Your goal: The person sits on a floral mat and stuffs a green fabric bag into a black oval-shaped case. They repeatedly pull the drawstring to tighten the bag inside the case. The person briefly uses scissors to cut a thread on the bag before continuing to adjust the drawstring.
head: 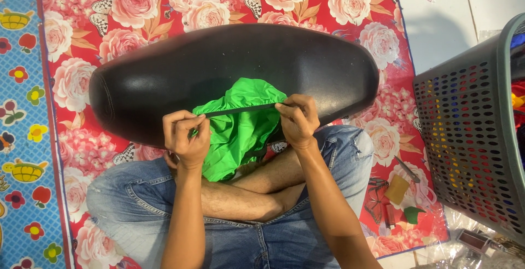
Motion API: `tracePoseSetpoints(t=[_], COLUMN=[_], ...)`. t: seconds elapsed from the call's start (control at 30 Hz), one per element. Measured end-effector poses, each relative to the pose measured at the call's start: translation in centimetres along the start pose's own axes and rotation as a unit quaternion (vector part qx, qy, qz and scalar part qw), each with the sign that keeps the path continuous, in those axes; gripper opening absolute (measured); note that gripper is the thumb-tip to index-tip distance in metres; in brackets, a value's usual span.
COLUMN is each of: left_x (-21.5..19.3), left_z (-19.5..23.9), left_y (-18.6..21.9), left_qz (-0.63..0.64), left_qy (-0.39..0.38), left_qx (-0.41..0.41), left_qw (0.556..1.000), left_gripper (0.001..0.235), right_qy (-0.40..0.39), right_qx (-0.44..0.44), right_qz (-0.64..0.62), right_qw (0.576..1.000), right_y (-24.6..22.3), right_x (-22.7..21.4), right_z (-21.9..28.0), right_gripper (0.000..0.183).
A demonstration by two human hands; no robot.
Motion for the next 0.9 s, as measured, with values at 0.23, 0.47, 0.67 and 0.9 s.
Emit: tracePoseSetpoints(t=[0.23, 0.47, 0.67, 0.9], left_x=[0.6, 3.2, 4.6, 3.6], left_z=[0.1, -0.7, 0.1, -0.3], left_y=[0.0, 0.2, 2.2, 2.1], left_qz=[0.01, 0.063, -0.008, -0.035], left_qy=[-0.018, -0.171, -0.208, -0.162], left_qx=[-0.035, -0.151, -0.031, -0.007], left_qw=[0.999, 0.972, 0.978, 0.986], left_gripper=[0.026, 0.022, 0.041, 0.023], right_qy=[-0.013, -0.055, -0.068, -0.092], right_qx=[0.012, 0.036, 0.037, 0.044], right_qz=[0.004, 0.009, -0.01, -0.057], right_qw=[1.0, 0.998, 0.997, 0.993], right_y=[-0.4, -1.2, -1.9, -3.6], right_x=[0.5, 2.1, 2.4, 2.9], right_z=[0.4, -0.2, 0.3, 0.4], right_gripper=[0.017, 0.018, 0.019, 0.018])
Point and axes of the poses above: each hand's wrist, its own z-axis away from the middle knuckle, its own x-axis out of the palm, y = z × x, the point moved 8 cm from there along -z, towards the middle knuckle, and after that the axes turned 4 degrees about z, right-handed, at the moved point
